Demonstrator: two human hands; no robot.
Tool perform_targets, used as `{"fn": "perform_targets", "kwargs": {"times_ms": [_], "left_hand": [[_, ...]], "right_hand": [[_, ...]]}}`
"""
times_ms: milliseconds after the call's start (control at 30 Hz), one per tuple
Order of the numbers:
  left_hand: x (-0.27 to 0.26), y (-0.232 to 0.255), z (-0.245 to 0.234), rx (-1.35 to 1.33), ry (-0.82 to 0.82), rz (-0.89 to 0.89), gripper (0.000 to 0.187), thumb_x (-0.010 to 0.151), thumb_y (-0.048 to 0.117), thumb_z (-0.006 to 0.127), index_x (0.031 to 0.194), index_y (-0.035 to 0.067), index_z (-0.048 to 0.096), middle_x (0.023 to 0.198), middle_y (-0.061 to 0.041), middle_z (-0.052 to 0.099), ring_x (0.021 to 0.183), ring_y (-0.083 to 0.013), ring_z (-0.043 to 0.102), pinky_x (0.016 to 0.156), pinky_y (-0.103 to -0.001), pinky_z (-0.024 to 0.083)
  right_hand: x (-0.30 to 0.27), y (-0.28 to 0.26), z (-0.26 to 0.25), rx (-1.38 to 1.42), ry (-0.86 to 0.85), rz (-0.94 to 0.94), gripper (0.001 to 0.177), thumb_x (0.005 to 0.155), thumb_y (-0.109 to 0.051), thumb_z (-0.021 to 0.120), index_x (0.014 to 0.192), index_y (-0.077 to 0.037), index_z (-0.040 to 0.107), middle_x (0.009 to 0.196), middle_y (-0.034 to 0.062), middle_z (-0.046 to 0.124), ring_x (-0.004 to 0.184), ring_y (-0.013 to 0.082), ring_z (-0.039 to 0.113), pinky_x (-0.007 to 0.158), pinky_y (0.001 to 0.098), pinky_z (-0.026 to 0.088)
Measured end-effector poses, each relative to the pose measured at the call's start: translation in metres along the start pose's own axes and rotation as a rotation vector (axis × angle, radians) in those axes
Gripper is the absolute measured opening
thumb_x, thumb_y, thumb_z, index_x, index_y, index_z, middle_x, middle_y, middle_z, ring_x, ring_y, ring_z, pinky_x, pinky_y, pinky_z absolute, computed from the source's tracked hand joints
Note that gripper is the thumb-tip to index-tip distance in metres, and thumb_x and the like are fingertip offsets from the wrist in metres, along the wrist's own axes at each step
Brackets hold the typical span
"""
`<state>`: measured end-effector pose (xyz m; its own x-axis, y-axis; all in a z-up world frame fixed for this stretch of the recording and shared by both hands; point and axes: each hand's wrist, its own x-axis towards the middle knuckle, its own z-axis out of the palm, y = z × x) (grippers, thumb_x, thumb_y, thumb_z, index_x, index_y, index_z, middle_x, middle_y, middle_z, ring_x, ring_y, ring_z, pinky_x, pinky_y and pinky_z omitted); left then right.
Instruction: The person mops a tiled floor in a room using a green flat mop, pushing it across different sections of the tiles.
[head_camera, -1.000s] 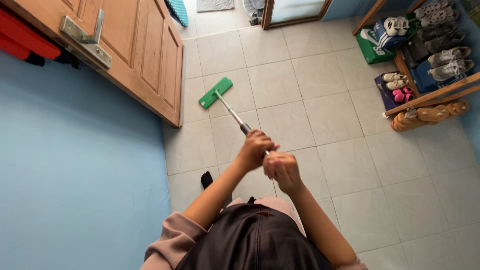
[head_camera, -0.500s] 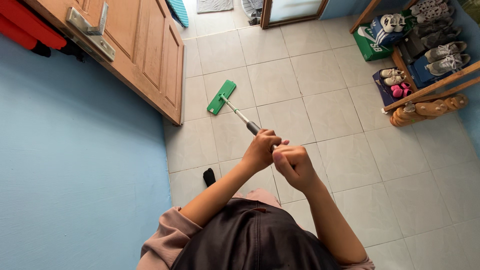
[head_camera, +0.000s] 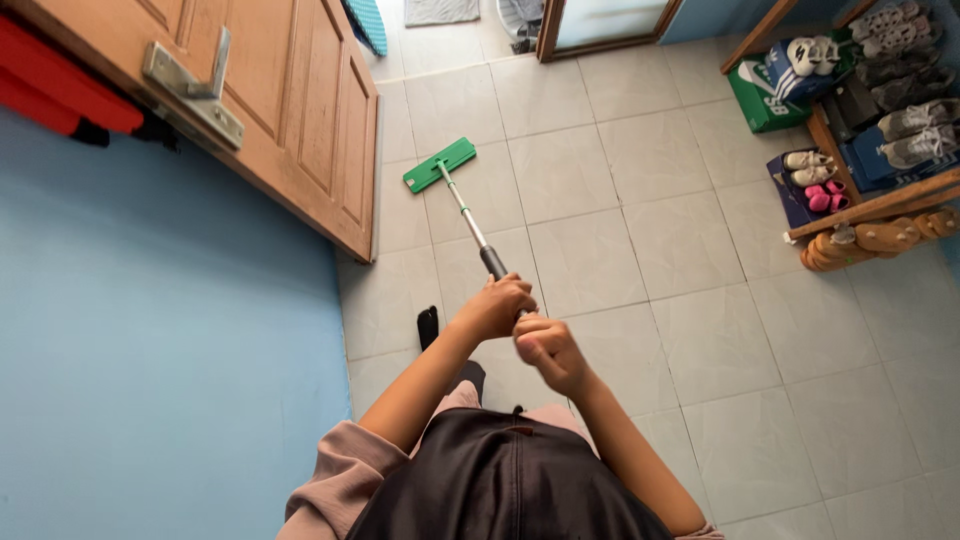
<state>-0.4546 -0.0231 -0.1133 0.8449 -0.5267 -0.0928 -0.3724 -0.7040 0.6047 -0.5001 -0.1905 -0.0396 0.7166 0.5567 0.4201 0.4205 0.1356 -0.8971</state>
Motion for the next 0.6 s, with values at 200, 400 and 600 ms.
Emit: {"fn": "perform_targets", "kwargs": {"times_ms": [200, 400, 600], "left_hand": [[0.026, -0.107, -0.033, 0.14, -0.193, 0.0, 0.008, 0.076, 0.013, 0.072, 0.082, 0.014, 0.078, 0.094, -0.001, 0.065, 0.118, -0.0237, 0.055, 0.111, -0.069, 0.033], [0.067, -0.218, -0.097, 0.154, -0.194, 0.023, 0.007, 0.075, 0.01, 0.071, 0.078, 0.014, 0.077, 0.091, 0.0, 0.064, 0.118, -0.0229, 0.055, 0.114, -0.066, 0.034], [0.105, -0.326, -0.154, 0.151, -0.187, 0.073, 0.008, 0.076, 0.01, 0.072, 0.078, 0.016, 0.077, 0.093, 0.0, 0.064, 0.118, -0.0227, 0.055, 0.114, -0.067, 0.032]], "right_hand": [[0.074, 0.071, 0.029, -0.181, -0.147, 0.077, 0.039, 0.094, -0.01, 0.062, 0.06, -0.001, 0.044, 0.065, 0.0111, 0.047, 0.067, 0.0282, 0.047, 0.071, 0.0396, 0.044], [0.182, 0.143, 0.055, -0.247, -0.089, 0.067, 0.037, 0.092, -0.007, 0.061, 0.058, -0.002, 0.046, 0.065, 0.0102, 0.052, 0.07, 0.0285, 0.051, 0.074, 0.0393, 0.047], [0.283, 0.212, 0.078, -0.297, -0.072, 0.023, 0.033, 0.091, -0.007, 0.062, 0.059, -0.003, 0.055, 0.069, 0.0098, 0.059, 0.075, 0.029, 0.056, 0.077, 0.0398, 0.049]]}}
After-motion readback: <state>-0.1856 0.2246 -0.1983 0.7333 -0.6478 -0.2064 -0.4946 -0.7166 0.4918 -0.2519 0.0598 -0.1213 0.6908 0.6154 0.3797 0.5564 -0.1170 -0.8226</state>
